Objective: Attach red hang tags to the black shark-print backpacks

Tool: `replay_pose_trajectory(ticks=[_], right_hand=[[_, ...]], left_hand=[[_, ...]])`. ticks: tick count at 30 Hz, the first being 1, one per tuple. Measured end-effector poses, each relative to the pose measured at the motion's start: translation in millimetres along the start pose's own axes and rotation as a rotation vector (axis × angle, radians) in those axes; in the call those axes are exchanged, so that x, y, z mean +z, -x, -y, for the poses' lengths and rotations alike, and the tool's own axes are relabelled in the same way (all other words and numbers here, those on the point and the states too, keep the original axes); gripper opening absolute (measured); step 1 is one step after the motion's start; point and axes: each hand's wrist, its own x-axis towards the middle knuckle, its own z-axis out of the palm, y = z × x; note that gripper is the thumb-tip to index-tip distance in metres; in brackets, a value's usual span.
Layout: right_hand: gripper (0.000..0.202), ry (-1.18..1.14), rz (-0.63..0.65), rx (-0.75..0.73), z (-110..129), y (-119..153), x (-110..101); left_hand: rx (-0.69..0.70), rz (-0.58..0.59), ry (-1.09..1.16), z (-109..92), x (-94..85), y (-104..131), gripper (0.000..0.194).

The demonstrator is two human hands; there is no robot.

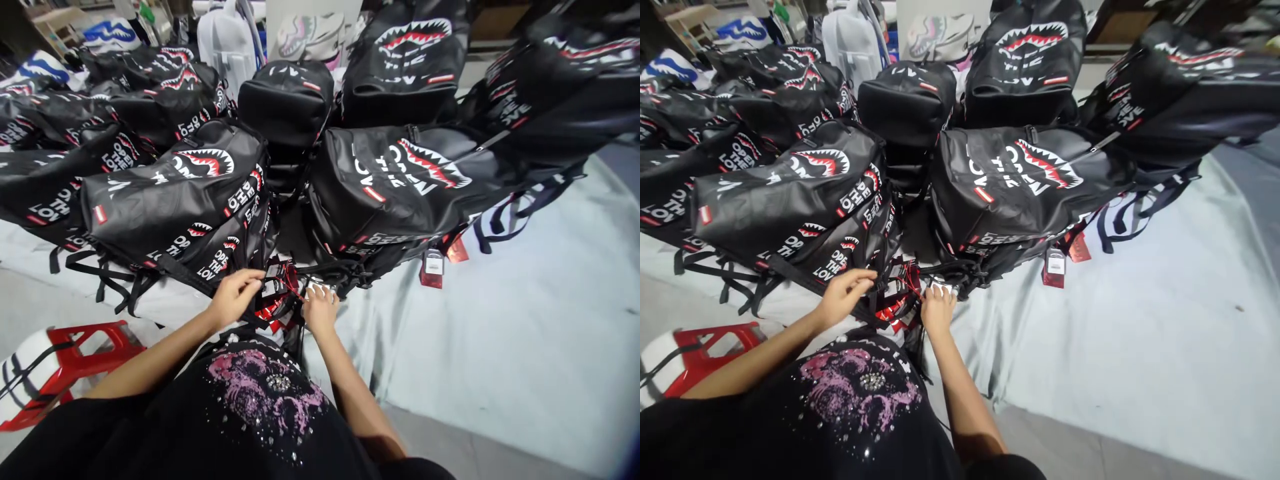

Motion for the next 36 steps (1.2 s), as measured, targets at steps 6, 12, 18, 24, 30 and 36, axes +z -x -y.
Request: replay_pose_trajectory(ticks=[6,12,18,24,30,36], right_hand=[[0.028,0.231,0.326,0.047,10,-6,0],[0.035,0.154,0.368,0.06,15,-3,3],[0.036,-0.298,0.304,0.27,-13,-5,3],[0.048,-0.27,0.148,0.591,-33,16,20],[0.08,-0.118,0.148,0.638,1,18,30],[0.079,0.033,0.069,0.629,10,26,48]], left_hand=[[-0.062,0.535,-0.162,15,29.9,33,0.038],[-0.153,0.706,-0.32,45,45.6,42,0.047],[-0.088,0.666,-0.401,53,66.9,35,0.041],[0.247,0.507,-0.626,59,119.4,-6,0.038],[0.379,0.601,-0.743,83,150.9,-51,0.028],[0.178,0.418,-0.635,90,117.8,-55,0.021]])
